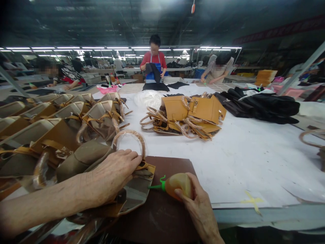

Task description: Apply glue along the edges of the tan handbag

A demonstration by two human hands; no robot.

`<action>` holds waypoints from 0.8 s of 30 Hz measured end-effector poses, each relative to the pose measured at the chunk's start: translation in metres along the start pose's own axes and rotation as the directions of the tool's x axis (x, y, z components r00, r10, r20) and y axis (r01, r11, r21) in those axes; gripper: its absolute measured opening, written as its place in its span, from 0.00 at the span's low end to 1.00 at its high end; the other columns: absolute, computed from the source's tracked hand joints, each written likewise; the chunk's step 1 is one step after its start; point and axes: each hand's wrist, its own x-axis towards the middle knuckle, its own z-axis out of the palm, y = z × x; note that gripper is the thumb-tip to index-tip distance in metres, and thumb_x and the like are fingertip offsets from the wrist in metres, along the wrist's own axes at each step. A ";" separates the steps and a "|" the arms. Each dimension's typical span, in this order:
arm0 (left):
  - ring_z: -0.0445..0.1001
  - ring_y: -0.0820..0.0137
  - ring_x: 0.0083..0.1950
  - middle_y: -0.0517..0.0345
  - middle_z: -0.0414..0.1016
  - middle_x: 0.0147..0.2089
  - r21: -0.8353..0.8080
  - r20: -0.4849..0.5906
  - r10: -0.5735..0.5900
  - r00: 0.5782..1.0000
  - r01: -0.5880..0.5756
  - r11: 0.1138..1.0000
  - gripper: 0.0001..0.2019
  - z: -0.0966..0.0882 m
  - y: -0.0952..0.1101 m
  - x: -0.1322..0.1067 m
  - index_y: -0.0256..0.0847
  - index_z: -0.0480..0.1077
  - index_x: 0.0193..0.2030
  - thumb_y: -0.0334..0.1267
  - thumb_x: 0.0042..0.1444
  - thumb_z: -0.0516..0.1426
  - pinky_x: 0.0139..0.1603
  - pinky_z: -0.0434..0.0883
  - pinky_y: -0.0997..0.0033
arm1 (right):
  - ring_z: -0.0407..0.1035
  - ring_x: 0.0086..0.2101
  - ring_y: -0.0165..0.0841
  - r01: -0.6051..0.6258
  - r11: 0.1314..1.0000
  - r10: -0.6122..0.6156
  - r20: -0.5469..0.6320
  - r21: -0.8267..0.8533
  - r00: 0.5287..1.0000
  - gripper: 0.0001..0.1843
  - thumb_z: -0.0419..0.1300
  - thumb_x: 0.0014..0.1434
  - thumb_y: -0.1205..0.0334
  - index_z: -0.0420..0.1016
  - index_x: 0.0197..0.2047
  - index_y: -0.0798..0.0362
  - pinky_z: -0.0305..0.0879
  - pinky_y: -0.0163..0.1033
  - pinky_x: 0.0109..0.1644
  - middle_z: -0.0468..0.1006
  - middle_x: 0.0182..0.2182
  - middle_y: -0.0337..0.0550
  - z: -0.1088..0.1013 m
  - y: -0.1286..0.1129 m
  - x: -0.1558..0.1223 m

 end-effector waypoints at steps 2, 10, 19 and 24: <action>0.63 0.61 0.36 0.53 0.65 0.37 0.000 0.002 -0.008 1.000 0.008 1.000 0.10 0.000 0.001 -0.001 0.36 0.62 0.38 0.27 0.47 0.54 0.38 0.66 0.59 | 0.66 0.41 0.42 -0.004 1.000 0.004 0.028 0.000 1.000 0.27 0.60 0.50 0.47 0.61 0.49 0.49 0.61 0.42 0.45 0.73 0.40 0.40 -0.001 -0.002 -0.002; 0.63 0.60 0.39 0.51 0.65 0.39 -0.036 0.072 -0.009 0.997 0.012 0.999 0.20 -0.001 0.003 -0.007 0.35 0.62 0.40 0.27 0.37 0.58 0.44 0.65 0.57 | 0.66 0.42 0.42 0.008 1.000 -0.008 0.054 -0.002 0.999 0.27 0.61 0.49 0.48 0.61 0.49 0.49 0.62 0.43 0.46 0.73 0.40 0.41 -0.002 -0.003 -0.004; 0.64 0.60 0.36 0.52 0.66 0.35 -0.049 0.068 -0.027 0.997 0.030 0.998 0.06 -0.013 0.003 0.000 0.36 0.63 0.37 0.28 0.51 0.52 0.37 0.66 0.57 | 0.64 0.44 0.43 0.041 0.999 -0.042 -0.072 -0.013 0.997 0.29 0.59 0.50 0.45 0.59 0.51 0.49 0.59 0.46 0.50 0.70 0.44 0.43 0.005 -0.008 -0.002; 0.65 0.60 0.35 0.52 0.67 0.35 -0.035 0.057 -0.005 0.998 0.007 0.999 0.07 -0.012 0.003 0.000 0.36 0.64 0.37 0.26 0.50 0.52 0.36 0.66 0.59 | 0.65 0.43 0.43 0.064 0.998 -0.063 -0.106 -0.002 0.992 0.26 0.58 0.51 0.47 0.60 0.51 0.49 0.61 0.46 0.49 0.71 0.43 0.42 0.007 -0.013 0.003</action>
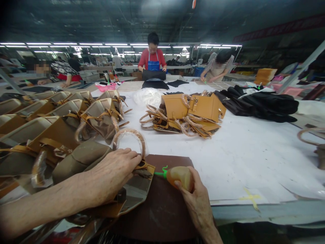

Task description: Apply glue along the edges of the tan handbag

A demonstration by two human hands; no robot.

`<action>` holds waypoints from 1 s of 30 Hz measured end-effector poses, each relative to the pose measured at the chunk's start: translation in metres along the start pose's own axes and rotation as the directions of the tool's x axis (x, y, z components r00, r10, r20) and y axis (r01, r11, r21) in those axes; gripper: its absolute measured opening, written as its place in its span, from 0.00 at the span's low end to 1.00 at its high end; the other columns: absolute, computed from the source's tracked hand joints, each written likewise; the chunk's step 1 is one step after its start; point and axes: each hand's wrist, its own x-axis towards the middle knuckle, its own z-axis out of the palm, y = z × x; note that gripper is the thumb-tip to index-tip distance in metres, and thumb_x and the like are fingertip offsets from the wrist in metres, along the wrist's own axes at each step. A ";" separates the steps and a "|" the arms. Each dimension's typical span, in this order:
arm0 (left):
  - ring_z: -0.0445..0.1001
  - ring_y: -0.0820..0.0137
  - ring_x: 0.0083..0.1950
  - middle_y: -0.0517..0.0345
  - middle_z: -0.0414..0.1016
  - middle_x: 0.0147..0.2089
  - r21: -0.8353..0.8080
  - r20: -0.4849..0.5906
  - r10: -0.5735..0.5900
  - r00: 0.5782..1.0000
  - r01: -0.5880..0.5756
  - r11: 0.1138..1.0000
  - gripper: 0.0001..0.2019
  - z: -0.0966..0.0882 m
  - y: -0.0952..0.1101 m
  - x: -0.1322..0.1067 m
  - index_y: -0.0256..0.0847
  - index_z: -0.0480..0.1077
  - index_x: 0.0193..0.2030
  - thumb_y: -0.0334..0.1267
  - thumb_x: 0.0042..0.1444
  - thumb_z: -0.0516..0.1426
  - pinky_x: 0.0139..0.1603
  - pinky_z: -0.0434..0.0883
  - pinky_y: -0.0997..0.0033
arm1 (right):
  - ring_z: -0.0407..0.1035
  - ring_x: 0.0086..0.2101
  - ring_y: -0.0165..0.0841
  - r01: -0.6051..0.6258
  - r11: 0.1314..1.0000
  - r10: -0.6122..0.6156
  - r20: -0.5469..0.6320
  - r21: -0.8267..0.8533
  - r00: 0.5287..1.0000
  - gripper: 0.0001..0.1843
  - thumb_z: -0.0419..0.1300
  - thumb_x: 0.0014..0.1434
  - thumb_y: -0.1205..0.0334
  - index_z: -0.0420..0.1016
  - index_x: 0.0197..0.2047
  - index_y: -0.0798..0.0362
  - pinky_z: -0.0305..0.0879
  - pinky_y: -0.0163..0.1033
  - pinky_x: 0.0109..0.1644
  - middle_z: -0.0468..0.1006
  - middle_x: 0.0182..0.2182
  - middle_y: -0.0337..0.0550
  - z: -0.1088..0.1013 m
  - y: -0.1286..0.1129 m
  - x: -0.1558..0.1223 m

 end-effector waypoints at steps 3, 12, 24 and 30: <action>0.65 0.61 0.36 0.52 0.67 0.36 0.011 0.004 0.004 1.000 -0.004 1.000 0.07 0.001 0.000 0.000 0.36 0.64 0.36 0.26 0.49 0.53 0.38 0.66 0.59 | 0.66 0.44 0.45 0.001 1.000 -0.001 -0.007 -0.003 1.000 0.26 0.57 0.51 0.48 0.62 0.51 0.50 0.63 0.46 0.48 0.72 0.42 0.43 0.001 0.001 0.002; 0.63 0.61 0.37 0.52 0.65 0.38 0.008 -0.034 0.004 0.999 -0.004 1.000 0.09 0.008 0.000 -0.005 0.37 0.63 0.38 0.27 0.48 0.54 0.40 0.65 0.59 | 0.66 0.42 0.43 -0.026 1.000 0.027 0.112 -0.005 0.993 0.24 0.59 0.51 0.47 0.61 0.48 0.48 0.62 0.43 0.45 0.73 0.41 0.41 -0.008 0.002 -0.009; 0.64 0.60 0.42 0.51 0.65 0.42 -0.011 -0.009 -0.016 1.000 0.016 1.000 0.11 0.015 0.002 -0.010 0.37 0.63 0.39 0.25 0.47 0.54 0.45 0.63 0.59 | 0.66 0.39 0.41 -0.070 0.997 0.064 0.200 0.024 0.978 0.22 0.60 0.51 0.48 0.60 0.45 0.46 0.63 0.42 0.42 0.71 0.37 0.38 -0.010 0.009 -0.017; 0.64 0.59 0.43 0.49 0.66 0.43 -0.010 0.042 -0.052 0.998 0.053 0.999 0.11 0.024 0.004 -0.013 0.36 0.64 0.41 0.26 0.49 0.53 0.48 0.63 0.56 | 0.67 0.36 0.40 -0.157 0.984 0.134 0.231 0.085 0.964 0.21 0.59 0.52 0.47 0.60 0.45 0.46 0.69 0.39 0.28 0.71 0.36 0.38 -0.009 0.009 -0.021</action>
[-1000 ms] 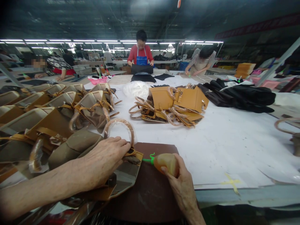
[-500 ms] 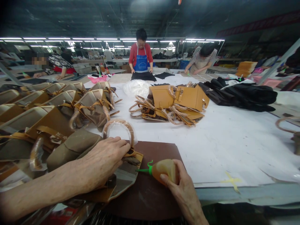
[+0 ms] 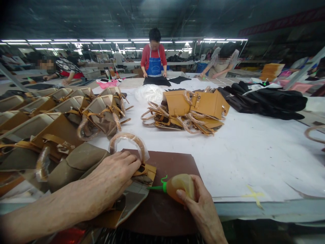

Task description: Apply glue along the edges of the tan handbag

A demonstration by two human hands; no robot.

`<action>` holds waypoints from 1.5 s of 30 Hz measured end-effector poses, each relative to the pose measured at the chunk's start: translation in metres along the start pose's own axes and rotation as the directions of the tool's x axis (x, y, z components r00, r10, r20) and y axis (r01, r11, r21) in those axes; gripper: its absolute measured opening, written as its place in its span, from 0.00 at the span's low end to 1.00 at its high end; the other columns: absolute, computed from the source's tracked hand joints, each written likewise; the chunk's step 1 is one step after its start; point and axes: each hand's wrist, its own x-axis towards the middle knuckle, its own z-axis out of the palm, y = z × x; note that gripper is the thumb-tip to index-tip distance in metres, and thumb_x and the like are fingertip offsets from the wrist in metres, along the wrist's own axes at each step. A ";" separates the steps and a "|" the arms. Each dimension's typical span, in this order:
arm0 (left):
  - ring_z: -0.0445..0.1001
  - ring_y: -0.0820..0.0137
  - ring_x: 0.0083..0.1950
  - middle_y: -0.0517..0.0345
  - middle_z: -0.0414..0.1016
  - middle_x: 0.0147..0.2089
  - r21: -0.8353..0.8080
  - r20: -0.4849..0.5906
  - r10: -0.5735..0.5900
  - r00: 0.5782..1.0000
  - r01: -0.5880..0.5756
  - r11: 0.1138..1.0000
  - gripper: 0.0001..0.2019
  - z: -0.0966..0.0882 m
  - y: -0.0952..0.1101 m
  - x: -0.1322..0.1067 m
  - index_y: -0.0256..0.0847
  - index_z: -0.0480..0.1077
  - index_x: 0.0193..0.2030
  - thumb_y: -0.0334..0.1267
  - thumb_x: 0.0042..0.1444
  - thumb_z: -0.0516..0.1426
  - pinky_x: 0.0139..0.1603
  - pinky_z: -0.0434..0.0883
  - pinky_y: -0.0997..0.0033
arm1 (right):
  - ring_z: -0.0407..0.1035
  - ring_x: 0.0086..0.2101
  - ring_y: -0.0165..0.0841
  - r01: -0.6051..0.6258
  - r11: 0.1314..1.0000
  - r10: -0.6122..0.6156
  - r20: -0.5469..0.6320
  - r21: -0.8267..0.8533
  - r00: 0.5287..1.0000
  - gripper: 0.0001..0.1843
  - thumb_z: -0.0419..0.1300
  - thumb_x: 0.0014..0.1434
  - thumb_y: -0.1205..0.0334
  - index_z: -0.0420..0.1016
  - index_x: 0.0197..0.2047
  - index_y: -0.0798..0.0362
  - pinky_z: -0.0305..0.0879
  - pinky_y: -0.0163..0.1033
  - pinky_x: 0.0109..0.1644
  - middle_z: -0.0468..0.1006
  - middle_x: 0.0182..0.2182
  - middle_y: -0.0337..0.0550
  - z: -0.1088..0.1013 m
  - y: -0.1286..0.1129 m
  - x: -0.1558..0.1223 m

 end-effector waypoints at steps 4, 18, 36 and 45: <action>0.63 0.57 0.47 0.45 0.65 0.48 -0.022 0.023 -0.005 1.000 0.005 1.000 0.16 0.009 0.002 -0.009 0.35 0.63 0.46 0.28 0.48 0.53 0.53 0.60 0.52 | 0.66 0.33 0.39 -0.026 1.000 0.026 0.019 -0.011 0.999 0.21 0.59 0.52 0.47 0.60 0.44 0.46 0.69 0.39 0.25 0.70 0.34 0.38 0.001 -0.002 -0.004; 0.52 0.53 0.61 0.39 0.55 0.61 -0.188 0.130 -0.015 0.991 0.040 0.981 0.33 0.009 0.006 -0.021 0.30 0.53 0.59 0.39 0.46 0.55 0.62 0.48 0.51 | 0.66 0.30 0.39 -0.112 0.985 0.117 -0.034 0.131 0.993 0.22 0.61 0.47 0.45 0.63 0.42 0.47 0.62 0.36 0.20 0.74 0.32 0.39 0.006 -0.019 -0.014; 0.57 0.57 0.57 0.43 0.61 0.57 -0.148 0.030 -0.002 1.000 0.007 0.989 0.25 0.039 -0.002 -0.021 0.34 0.57 0.55 0.32 0.48 0.53 0.61 0.51 0.51 | 0.67 0.36 0.42 -0.027 0.982 0.004 -0.123 -0.186 0.992 0.26 0.60 0.45 0.42 0.62 0.44 0.48 0.66 0.42 0.37 0.73 0.35 0.40 0.006 -0.014 -0.015; 0.61 0.55 0.53 0.40 0.63 0.53 -0.099 0.012 0.008 1.000 -0.006 0.995 0.22 0.036 0.002 -0.018 0.30 0.60 0.52 0.32 0.48 0.53 0.58 0.54 0.48 | 0.65 0.30 0.36 -0.148 0.983 0.154 -0.051 0.106 0.987 0.22 0.59 0.49 0.46 0.62 0.43 0.49 0.64 0.34 0.21 0.72 0.34 0.40 0.009 -0.028 -0.019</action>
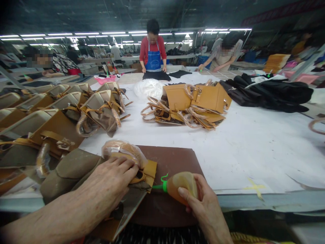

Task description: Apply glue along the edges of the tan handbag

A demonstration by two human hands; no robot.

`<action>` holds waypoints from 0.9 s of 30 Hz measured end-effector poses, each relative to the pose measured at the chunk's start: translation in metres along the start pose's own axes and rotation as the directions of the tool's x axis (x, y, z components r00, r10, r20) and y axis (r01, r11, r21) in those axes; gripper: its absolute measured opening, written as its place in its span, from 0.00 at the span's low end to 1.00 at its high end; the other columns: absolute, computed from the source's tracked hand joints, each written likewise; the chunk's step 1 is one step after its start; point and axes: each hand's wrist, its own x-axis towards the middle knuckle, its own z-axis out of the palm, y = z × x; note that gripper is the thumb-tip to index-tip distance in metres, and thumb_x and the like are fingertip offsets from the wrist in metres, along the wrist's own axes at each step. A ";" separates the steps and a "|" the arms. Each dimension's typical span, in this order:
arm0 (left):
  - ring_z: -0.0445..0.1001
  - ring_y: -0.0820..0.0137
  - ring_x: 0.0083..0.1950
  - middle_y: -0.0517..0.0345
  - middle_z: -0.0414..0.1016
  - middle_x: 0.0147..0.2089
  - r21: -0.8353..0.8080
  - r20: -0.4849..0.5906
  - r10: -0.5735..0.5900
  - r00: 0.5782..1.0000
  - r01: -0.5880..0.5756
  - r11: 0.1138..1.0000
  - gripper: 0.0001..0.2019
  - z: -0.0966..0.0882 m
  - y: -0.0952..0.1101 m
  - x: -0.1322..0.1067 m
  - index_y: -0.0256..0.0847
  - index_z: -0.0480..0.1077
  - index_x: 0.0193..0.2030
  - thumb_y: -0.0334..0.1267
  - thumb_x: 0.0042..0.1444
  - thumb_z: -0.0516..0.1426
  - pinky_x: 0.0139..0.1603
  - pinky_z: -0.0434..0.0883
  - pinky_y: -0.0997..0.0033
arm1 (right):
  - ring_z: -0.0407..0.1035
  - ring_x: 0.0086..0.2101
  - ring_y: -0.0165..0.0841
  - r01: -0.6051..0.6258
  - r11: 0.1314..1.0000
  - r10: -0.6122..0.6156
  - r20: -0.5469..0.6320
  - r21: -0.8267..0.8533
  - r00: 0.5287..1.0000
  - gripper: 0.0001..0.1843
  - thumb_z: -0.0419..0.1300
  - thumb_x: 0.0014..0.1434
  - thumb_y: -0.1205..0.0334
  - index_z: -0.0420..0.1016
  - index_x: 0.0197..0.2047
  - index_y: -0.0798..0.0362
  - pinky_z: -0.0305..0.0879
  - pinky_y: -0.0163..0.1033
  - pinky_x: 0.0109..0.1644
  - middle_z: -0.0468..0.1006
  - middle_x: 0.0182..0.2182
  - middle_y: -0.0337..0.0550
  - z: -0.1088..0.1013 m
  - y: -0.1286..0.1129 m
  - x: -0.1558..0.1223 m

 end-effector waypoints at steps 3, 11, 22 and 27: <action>0.61 0.57 0.54 0.41 0.63 0.53 0.006 0.014 0.015 1.000 -0.015 1.000 0.22 -0.003 0.000 -0.001 0.31 0.60 0.52 0.28 0.48 0.51 0.59 0.54 0.50 | 0.63 0.28 0.34 0.007 1.000 -0.006 0.047 -0.025 0.999 0.21 0.59 0.50 0.47 0.62 0.42 0.49 0.62 0.32 0.20 0.71 0.32 0.39 0.001 0.001 0.002; 0.59 0.56 0.55 0.40 0.62 0.55 0.014 0.064 -0.010 0.998 0.009 1.000 0.21 -0.006 0.003 -0.001 0.30 0.60 0.52 0.32 0.50 0.51 0.60 0.53 0.50 | 0.59 0.14 0.26 -0.037 0.998 0.042 0.097 -0.053 0.994 0.21 0.59 0.50 0.47 0.63 0.43 0.51 0.51 0.31 0.14 0.71 0.24 0.35 -0.004 0.005 0.002; 0.63 0.56 0.52 0.40 0.65 0.53 0.100 0.151 -0.052 0.987 0.037 0.994 0.22 -0.025 0.012 0.005 0.28 0.63 0.51 0.26 0.47 0.54 0.58 0.56 0.55 | 0.58 0.12 0.25 -0.082 0.997 0.082 0.151 -0.007 0.985 0.23 0.59 0.48 0.47 0.62 0.42 0.52 0.47 0.29 0.13 0.71 0.21 0.35 -0.003 -0.001 -0.004; 0.62 0.56 0.54 0.42 0.64 0.54 0.083 0.058 0.010 0.998 -0.015 0.996 0.22 -0.006 0.002 -0.004 0.33 0.59 0.55 0.24 0.51 0.50 0.55 0.59 0.51 | 0.58 0.12 0.24 -0.121 0.993 0.118 0.157 0.013 0.981 0.24 0.60 0.47 0.46 0.61 0.42 0.52 0.46 0.27 0.14 0.69 0.19 0.34 -0.003 -0.006 -0.011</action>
